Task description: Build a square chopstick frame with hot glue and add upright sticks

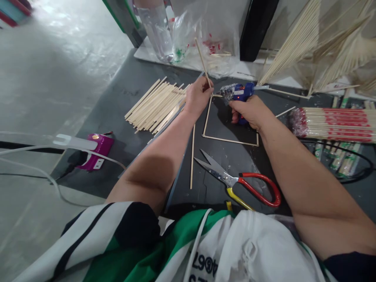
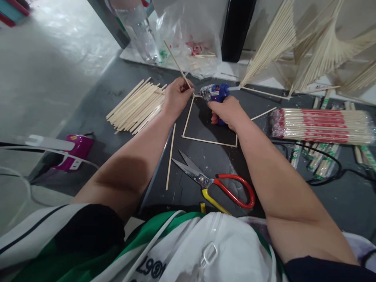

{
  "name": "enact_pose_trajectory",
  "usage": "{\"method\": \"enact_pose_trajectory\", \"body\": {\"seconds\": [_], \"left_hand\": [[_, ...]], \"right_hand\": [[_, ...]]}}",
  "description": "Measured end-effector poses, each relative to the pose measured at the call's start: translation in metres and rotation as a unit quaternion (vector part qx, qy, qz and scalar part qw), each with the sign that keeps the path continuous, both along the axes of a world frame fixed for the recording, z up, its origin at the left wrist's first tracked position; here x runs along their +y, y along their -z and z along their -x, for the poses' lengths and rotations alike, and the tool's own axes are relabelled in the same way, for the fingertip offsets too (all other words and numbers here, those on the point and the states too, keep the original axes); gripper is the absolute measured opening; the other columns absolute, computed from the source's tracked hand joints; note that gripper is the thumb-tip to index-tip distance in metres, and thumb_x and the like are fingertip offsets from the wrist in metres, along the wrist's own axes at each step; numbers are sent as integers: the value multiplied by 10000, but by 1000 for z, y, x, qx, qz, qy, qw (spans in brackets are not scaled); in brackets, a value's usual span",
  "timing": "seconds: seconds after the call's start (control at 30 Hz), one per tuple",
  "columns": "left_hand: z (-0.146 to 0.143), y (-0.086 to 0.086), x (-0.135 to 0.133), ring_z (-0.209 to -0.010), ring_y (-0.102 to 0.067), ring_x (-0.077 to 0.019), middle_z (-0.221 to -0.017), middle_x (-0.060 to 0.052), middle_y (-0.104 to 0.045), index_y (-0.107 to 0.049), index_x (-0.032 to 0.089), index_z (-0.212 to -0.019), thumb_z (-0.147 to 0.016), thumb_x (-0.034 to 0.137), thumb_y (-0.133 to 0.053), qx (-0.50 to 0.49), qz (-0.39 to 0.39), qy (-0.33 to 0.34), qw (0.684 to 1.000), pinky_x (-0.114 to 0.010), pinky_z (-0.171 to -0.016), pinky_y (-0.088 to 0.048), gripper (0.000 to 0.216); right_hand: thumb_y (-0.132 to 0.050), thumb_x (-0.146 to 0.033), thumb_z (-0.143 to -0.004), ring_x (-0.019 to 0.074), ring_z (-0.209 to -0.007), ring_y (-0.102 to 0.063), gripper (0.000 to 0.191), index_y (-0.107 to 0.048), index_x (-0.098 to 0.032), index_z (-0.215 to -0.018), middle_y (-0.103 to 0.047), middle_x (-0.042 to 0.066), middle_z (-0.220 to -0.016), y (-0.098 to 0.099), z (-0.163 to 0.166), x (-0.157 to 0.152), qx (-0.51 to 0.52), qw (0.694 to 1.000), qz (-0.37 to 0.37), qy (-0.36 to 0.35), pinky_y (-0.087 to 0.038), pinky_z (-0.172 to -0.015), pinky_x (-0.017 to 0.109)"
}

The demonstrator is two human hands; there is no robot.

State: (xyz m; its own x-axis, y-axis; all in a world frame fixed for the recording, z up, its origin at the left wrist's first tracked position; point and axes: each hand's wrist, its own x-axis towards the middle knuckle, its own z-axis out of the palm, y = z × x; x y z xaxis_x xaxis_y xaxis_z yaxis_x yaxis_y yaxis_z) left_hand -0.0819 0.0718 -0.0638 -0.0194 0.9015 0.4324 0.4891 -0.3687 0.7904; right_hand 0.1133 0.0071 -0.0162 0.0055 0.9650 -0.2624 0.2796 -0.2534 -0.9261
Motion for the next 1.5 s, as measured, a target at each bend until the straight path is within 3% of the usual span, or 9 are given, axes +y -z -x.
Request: {"method": "enact_pose_trajectory", "body": {"seconds": [0.4,0.57,0.8,1.07,1.33,1.5], "left_hand": [[4,-4,-5,-1046,-665,-254,-789,-20,-652,-642,237,-816,-844,246,-755,57,4,1,998,-412,-987,-504,117],[6,-2,-2,-989,-669,-243,-739,-5,-623,-659,240,-822,-843,293,-768,72,-18,5,997,-425,-970,-507,123],[7,-2,-3,-873,-663,-217,-794,-16,-711,-668,261,-844,-857,324,-708,108,-9,-17,994,-382,-880,-525,76],[9,-4,-3,-933,-684,-234,-817,-7,-752,-676,294,-845,-842,281,-705,118,-13,-7,993,-383,-890,-530,32],[9,-3,-1,-926,-685,-211,-862,-21,-762,-652,271,-814,-871,326,-706,106,11,-7,994,-345,-859,-532,96],[10,-4,-1,-944,-694,-223,-818,-9,-741,-648,261,-799,-846,313,-733,96,1,-6,995,-360,-881,-537,110]], "right_hand": [[-704,-192,-799,172,-471,-589,107,-613,-207,-744,-572,13,-523,-5,3,-1,46,999,13,10,-589,-482,314],[-730,-196,-788,160,-472,-581,98,-633,-206,-799,-577,6,-527,-6,2,-2,66,998,16,3,-599,-489,302],[-729,-179,-803,155,-456,-569,102,-631,-208,-806,-561,-1,-514,-7,2,-2,76,997,24,9,-606,-502,312],[-727,-179,-807,183,-481,-606,120,-619,-210,-764,-562,8,-531,-5,3,0,82,996,23,8,-636,-557,375],[-750,-193,-777,148,-447,-560,129,-624,-215,-754,-554,-2,-507,0,2,2,80,997,9,0,-606,-489,309],[-744,-190,-779,159,-461,-573,122,-627,-215,-758,-566,4,-525,-1,3,1,69,998,10,-7,-630,-530,351]]}}
